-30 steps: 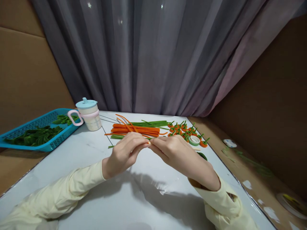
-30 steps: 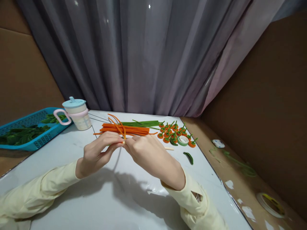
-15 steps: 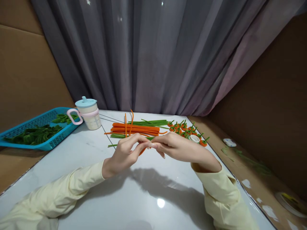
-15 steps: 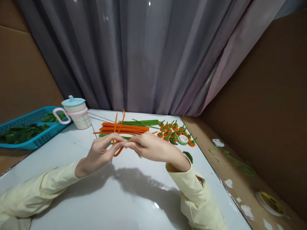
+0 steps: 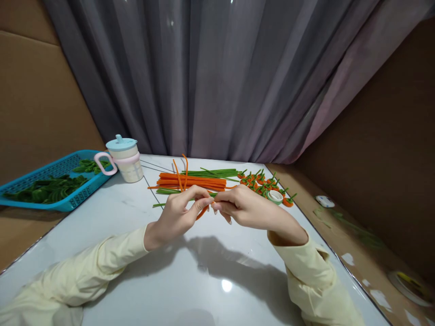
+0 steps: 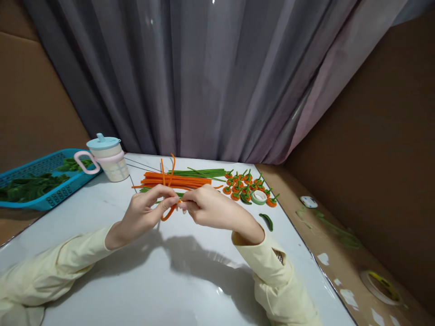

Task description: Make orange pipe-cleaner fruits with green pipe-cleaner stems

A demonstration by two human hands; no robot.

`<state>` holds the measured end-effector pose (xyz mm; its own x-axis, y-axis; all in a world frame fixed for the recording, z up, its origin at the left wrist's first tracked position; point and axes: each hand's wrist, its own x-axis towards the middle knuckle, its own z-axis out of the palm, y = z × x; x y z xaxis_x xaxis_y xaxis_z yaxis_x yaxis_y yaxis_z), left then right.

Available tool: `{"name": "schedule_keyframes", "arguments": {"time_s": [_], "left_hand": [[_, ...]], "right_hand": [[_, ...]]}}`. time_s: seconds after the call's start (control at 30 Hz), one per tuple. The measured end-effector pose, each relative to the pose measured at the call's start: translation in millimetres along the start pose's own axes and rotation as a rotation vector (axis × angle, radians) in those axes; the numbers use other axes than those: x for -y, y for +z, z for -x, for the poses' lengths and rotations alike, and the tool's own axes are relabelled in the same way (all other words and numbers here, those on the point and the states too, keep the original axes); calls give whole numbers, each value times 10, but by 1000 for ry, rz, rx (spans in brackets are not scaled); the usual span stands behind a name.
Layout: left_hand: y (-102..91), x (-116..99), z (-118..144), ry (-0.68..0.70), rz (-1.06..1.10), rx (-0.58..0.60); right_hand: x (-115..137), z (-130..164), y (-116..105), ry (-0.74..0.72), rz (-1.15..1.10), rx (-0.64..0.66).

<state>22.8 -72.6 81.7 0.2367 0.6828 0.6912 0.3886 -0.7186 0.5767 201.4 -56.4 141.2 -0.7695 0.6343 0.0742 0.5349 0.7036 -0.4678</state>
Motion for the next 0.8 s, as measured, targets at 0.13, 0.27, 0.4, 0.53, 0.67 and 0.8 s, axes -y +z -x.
{"name": "schedule_keyframes", "arguments": {"time_s": [0.13, 0.27, 0.4, 0.53, 0.67, 0.8], "left_hand": [[13, 0, 2, -18, 32, 42], [10, 11, -19, -3, 21, 74], [-36, 5, -62, -10, -23, 121], [-83, -17, -102, 40, -122, 130], [-87, -13, -114, 195, -186, 74], [-72, 9, -99, 303, -246, 32]], "right_hand": [[1, 14, 40, 21, 39, -31], [-30, -12, 29, 26, 12, 10], [-71, -39, 28, -5, -6, -33], [-86, -28, 57, -69, 30, -115], [-90, -10, 89, -116, 111, -152], [-96, -4, 116, -111, 226, -144]]}}
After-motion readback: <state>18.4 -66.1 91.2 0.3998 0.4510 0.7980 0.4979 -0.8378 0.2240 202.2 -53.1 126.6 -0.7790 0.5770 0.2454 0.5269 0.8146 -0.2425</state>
